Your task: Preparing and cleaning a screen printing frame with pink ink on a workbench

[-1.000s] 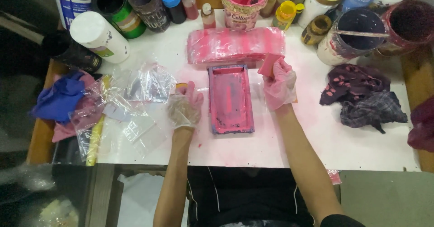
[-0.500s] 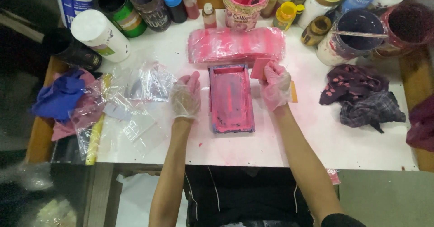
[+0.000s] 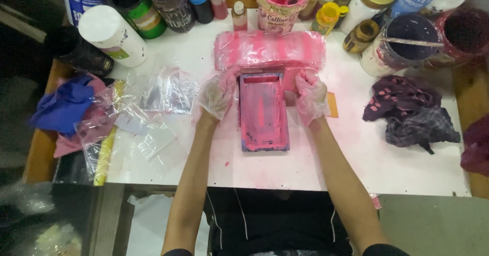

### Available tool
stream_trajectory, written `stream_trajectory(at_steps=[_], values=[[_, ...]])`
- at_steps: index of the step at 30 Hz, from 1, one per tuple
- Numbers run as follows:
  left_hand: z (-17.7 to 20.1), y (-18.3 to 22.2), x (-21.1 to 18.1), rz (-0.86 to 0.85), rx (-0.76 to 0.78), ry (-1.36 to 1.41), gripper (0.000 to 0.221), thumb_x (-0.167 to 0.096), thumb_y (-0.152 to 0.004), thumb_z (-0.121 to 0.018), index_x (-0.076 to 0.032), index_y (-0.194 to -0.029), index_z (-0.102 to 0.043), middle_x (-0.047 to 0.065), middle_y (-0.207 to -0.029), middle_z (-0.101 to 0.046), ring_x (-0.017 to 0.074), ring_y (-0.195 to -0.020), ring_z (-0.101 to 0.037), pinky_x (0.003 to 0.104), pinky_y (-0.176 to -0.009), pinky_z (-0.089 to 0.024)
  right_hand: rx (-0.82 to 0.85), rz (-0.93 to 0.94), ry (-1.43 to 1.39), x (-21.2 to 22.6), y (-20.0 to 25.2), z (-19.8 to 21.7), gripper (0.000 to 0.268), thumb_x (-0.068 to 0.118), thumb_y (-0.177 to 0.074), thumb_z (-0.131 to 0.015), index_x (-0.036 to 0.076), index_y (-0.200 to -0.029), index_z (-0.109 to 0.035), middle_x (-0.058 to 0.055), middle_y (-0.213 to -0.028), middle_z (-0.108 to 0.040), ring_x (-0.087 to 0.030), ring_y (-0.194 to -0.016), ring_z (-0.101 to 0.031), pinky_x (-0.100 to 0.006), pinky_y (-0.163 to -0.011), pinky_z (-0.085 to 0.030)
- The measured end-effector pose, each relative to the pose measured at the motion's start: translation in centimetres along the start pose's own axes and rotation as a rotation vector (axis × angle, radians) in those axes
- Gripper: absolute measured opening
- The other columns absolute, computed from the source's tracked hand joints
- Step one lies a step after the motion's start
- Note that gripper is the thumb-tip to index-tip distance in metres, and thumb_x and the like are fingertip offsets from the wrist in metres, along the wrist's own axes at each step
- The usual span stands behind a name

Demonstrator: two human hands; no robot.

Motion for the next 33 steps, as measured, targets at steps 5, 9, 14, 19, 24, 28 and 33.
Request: stream_trajectory(at_steps=[5,9,14,19,24,28,33], values=[[-0.2,-0.3,-0.1,0.052,0.037,-0.050,0.036,-0.044,-0.103,-0.049,-0.034,-0.137,-0.060,0.009,-0.125,-0.066,0.0365,-0.114,-0.064,0.047,-0.096,-0.053,0.024,0.022,0.044,0.5,0.0,-0.1,0.006,0.022,-0.085,-0.079,0.021,-0.079,-0.078,-0.002,-0.071,-0.063,-0.012,-0.066,-0.054,-0.026,-0.051,-0.048],[0.1,0.6,-0.3,0.062,0.055,-0.071,0.037,-0.046,-0.102,-0.050,-0.036,-0.136,-0.060,0.008,-0.126,-0.066,0.0353,-0.114,-0.064,0.046,-0.096,-0.053,0.024,0.041,0.059,0.6,0.0,0.0,0.007,0.023,-0.086,-0.079,0.022,-0.079,-0.077,-0.002,-0.071,-0.063,-0.012,-0.066,-0.054,-0.026,-0.052,-0.048],[0.3,0.6,-0.4,0.104,0.090,-0.122,0.038,-0.049,-0.100,-0.052,-0.041,-0.136,-0.059,0.005,-0.126,-0.066,0.0329,-0.115,-0.064,0.044,-0.096,-0.053,0.044,0.068,0.096,0.5,0.3,0.0,0.009,0.023,-0.086,-0.079,0.022,-0.078,-0.076,-0.002,-0.071,-0.062,-0.012,-0.067,-0.054,-0.027,-0.054,-0.048],[0.8,0.5,-0.6,0.129,0.112,-0.160,0.039,-0.052,-0.098,-0.054,-0.045,-0.136,-0.058,0.003,-0.127,-0.066,0.0311,-0.116,-0.064,0.043,-0.096,-0.053,0.057,0.094,0.119,0.6,0.2,0.0,0.010,0.024,-0.087,-0.079,0.022,-0.077,-0.075,-0.001,-0.071,-0.062,-0.012,-0.067,-0.054,-0.027,-0.055,-0.048],[1.5,0.3,-0.9,0.157,0.126,-0.196,0.040,-0.055,-0.097,-0.055,-0.048,-0.136,-0.057,0.001,-0.127,-0.067,0.0292,-0.117,-0.064,0.042,-0.096,-0.053,0.075,0.126,0.143,0.5,0.0,0.0,0.011,0.025,-0.087,-0.079,0.023,-0.077,-0.075,-0.001,-0.071,-0.062,-0.011,-0.068,-0.054,-0.027,-0.056,-0.047],[1.8,1.3,2.7,0.135,0.238,-0.251,0.035,-0.058,-0.095,-0.057,-0.046,-0.128,-0.062,-0.004,-0.129,-0.064,0.0271,-0.119,-0.063,0.040,-0.094,-0.055,0.091,0.160,0.161,0.6,-0.3,-0.2,0.012,0.025,-0.087,-0.079,0.023,-0.076,-0.074,-0.001,-0.071,-0.062,-0.011,-0.068,-0.054,-0.027,-0.057,-0.047],[5.3,3.5,-1.2,-0.152,0.711,-0.725,0.035,-0.033,-0.097,-0.062,-0.027,-0.130,-0.060,-0.003,-0.132,-0.059,0.0201,-0.124,-0.052,0.034,-0.098,-0.053,0.106,0.172,0.177,0.8,-0.3,-0.4,0.014,0.026,-0.088,-0.078,0.023,-0.075,-0.073,0.000,-0.071,-0.062,-0.011,-0.068,-0.054,-0.028,-0.059,-0.047]])
Point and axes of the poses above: each hand's wrist, its own y-axis away from the middle knuckle, its own z-axis out of the back of the hand, x = y × z, the point moved 5 cm from there along -y, towards the middle knuckle
